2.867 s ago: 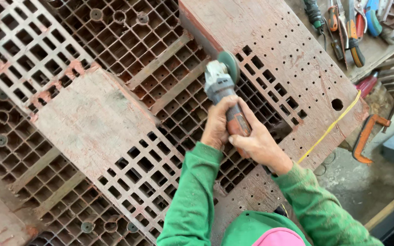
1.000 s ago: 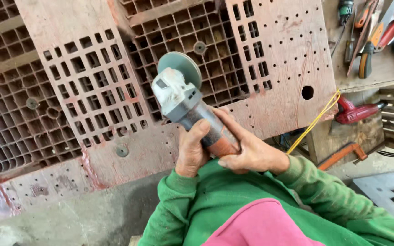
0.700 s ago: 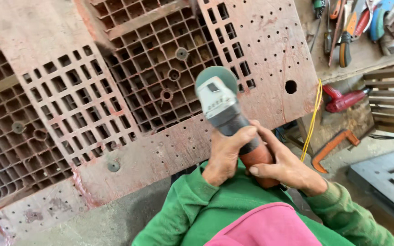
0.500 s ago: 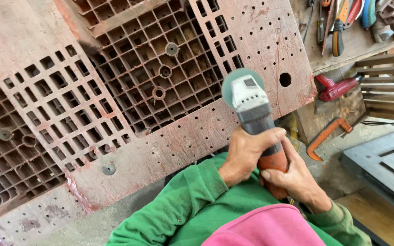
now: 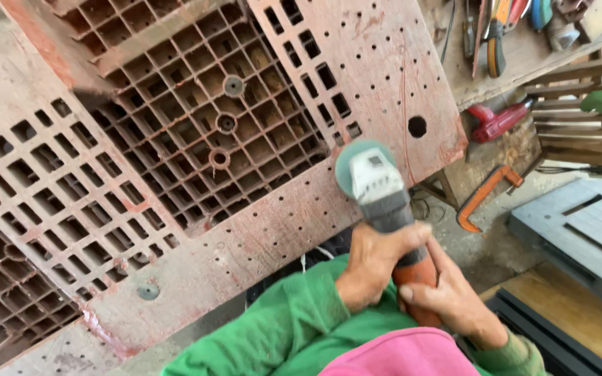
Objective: The person uses a hand saw to cut a section of a wooden pallet and then uses an angle grinder to sand the edges and surface of the pallet. The person removes a cut piece and continues sanding different areas of the pallet.
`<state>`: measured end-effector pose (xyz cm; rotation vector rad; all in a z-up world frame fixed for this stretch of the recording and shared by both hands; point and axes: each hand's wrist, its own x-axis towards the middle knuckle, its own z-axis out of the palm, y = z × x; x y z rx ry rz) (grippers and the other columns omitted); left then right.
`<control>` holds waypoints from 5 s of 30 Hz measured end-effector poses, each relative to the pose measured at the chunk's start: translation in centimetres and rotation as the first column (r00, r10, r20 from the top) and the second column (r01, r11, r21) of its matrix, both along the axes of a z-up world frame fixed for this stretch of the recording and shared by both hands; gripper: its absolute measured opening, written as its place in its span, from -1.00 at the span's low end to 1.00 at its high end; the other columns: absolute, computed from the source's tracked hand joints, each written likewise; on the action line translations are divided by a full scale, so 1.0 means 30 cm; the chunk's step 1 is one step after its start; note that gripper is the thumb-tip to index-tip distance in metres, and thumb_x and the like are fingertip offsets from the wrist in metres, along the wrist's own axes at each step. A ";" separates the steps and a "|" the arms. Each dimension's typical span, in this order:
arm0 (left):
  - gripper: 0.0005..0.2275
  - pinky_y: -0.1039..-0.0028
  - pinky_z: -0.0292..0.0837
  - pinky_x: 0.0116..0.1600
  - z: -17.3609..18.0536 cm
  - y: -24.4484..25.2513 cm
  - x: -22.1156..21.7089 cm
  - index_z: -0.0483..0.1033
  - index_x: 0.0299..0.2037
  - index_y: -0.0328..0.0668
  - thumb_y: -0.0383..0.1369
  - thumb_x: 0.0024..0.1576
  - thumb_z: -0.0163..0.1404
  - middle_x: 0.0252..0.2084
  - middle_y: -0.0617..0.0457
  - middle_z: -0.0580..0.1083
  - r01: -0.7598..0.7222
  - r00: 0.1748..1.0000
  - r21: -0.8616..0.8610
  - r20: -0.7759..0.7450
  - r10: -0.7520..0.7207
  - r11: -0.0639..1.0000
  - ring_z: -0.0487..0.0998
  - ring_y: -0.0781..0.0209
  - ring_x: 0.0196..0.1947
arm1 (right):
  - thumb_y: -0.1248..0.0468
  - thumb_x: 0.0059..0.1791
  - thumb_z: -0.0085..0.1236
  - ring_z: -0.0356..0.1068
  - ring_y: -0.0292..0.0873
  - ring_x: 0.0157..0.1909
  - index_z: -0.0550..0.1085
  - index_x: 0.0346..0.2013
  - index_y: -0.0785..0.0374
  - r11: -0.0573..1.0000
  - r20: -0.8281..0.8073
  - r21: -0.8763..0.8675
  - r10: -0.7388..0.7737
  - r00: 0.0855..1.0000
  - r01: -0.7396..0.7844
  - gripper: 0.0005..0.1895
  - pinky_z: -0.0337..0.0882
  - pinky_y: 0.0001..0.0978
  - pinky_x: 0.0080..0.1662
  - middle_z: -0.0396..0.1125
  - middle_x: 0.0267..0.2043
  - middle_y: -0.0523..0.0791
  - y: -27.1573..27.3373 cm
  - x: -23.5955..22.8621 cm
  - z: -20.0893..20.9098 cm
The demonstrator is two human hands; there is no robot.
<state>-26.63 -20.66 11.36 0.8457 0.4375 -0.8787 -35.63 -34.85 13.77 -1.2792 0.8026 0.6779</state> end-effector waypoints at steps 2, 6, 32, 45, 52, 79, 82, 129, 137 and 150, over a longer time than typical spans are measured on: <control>-0.74 0.41 0.53 -0.13 0.000 -0.004 0.014 0.55 -0.25 -0.29 -0.29 -0.03 0.25 -0.31 0.09 0.54 -0.042 0.999 -0.014 -0.003 0.042 0.999 0.55 0.34 -0.33 | 0.26 -0.28 0.34 0.44 -0.17 -0.41 -0.05 0.49 0.11 1.000 0.008 0.007 0.024 1.000 -0.024 0.13 0.44 -0.29 -0.37 0.42 -0.26 -0.04 -0.009 0.018 -0.005; -0.74 0.34 0.49 -0.27 -0.006 0.004 -0.010 0.58 -0.32 -0.33 -0.24 0.02 0.22 -0.38 0.03 0.54 0.037 0.999 0.057 -0.022 -0.036 0.998 0.51 0.29 -0.42 | 0.25 -0.25 0.32 0.45 -0.15 -0.43 0.00 0.47 0.17 0.999 0.007 0.039 0.031 0.999 -0.031 0.06 0.46 -0.27 -0.37 0.41 -0.32 0.00 -0.021 0.017 -0.022; -0.73 0.45 0.50 -0.22 -0.085 -0.436 -0.042 0.55 -0.25 -0.24 -0.22 -0.01 0.22 -0.36 0.12 0.53 0.440 0.854 0.125 0.249 -0.457 0.889 0.52 0.38 -0.36 | 0.23 -0.23 0.31 0.45 -0.09 -0.46 0.00 0.46 0.19 0.880 0.117 0.007 -0.473 0.873 0.475 0.04 0.48 -0.21 -0.42 0.38 -0.28 0.00 -0.252 -0.225 -0.098; -0.74 0.41 0.47 -0.32 -0.115 -0.471 0.004 0.51 -0.35 -0.27 -0.20 0.04 0.19 -0.43 0.11 0.50 0.505 0.800 0.125 0.304 -0.517 0.854 0.48 0.35 -0.45 | 0.18 -0.25 0.32 0.44 -0.08 -0.50 0.05 0.44 0.11 0.779 0.124 0.043 -0.626 0.770 0.626 0.02 0.49 -0.19 -0.47 0.37 -0.30 0.00 -0.226 -0.176 -0.104; -0.75 0.44 0.48 -0.25 -0.102 -0.495 0.002 0.53 -0.28 -0.25 -0.23 0.01 0.22 -0.36 0.13 0.50 0.385 0.885 0.084 0.250 -0.393 0.919 0.48 0.37 -0.38 | 0.18 -0.31 0.31 0.46 -0.05 -0.53 0.06 0.45 0.05 0.844 0.013 0.054 -0.534 0.845 0.533 0.07 0.46 -0.21 -0.50 0.39 -0.36 0.02 -0.299 -0.140 -0.061; -0.73 0.42 0.46 -0.18 -0.096 -0.869 -0.054 0.44 -0.14 -0.26 -0.36 0.05 0.23 -0.29 0.12 0.44 -0.019 0.996 0.051 0.091 0.015 0.998 0.45 0.32 -0.32 | 0.13 -0.29 0.28 0.43 -0.14 -0.50 0.03 0.50 0.01 0.954 0.023 0.258 -0.166 0.986 0.154 0.09 0.47 -0.24 -0.48 0.38 -0.34 -0.03 -0.810 -0.031 -0.093; -0.75 0.43 0.47 -0.16 -0.104 -0.848 -0.103 0.47 -0.15 -0.28 -0.39 0.04 0.23 -0.29 0.11 0.46 0.017 0.998 0.068 0.054 -0.021 0.998 0.48 0.32 -0.31 | 0.17 -0.26 0.32 0.44 -0.13 -0.49 0.04 0.45 0.04 0.971 0.062 0.219 -0.115 0.991 0.099 0.04 0.49 -0.26 -0.43 0.39 -0.34 0.00 -0.800 -0.092 -0.115; -0.62 0.43 0.51 -0.16 -0.312 -0.654 -0.193 0.55 -0.08 -0.36 -0.21 0.02 0.21 -0.25 0.05 0.54 0.732 0.656 0.170 0.085 -0.750 0.660 0.54 0.29 -0.29 | 0.04 -0.35 0.42 0.50 -0.07 -0.42 0.24 0.16 0.29 0.599 0.068 0.457 -0.761 0.645 0.658 -0.10 0.55 -0.22 -0.37 0.39 -0.27 0.03 -0.349 -0.419 -0.370; -0.70 0.42 0.47 -0.30 -0.344 -0.714 -0.148 0.53 -0.21 -0.37 -0.25 0.02 0.21 -0.35 0.07 0.50 0.636 0.723 0.323 0.066 -0.687 0.701 0.48 0.30 -0.42 | 0.12 -0.28 0.37 0.46 -0.10 -0.49 0.25 0.05 0.28 0.622 0.078 0.499 -0.725 0.684 0.603 -0.28 0.52 -0.20 -0.45 0.36 -0.34 -0.03 -0.402 -0.337 -0.463; -0.65 0.46 0.51 -0.21 -0.305 -0.604 -0.135 0.54 -0.13 -0.39 -0.25 0.00 0.20 -0.26 0.05 0.54 0.664 0.638 0.414 0.120 -0.760 0.623 0.51 0.32 -0.33 | 0.04 -0.25 0.34 0.46 -0.08 -0.46 0.36 -0.02 0.44 0.577 0.052 0.585 -0.728 0.684 0.570 -0.32 0.48 -0.25 -0.39 0.38 -0.34 0.01 -0.237 -0.354 -0.522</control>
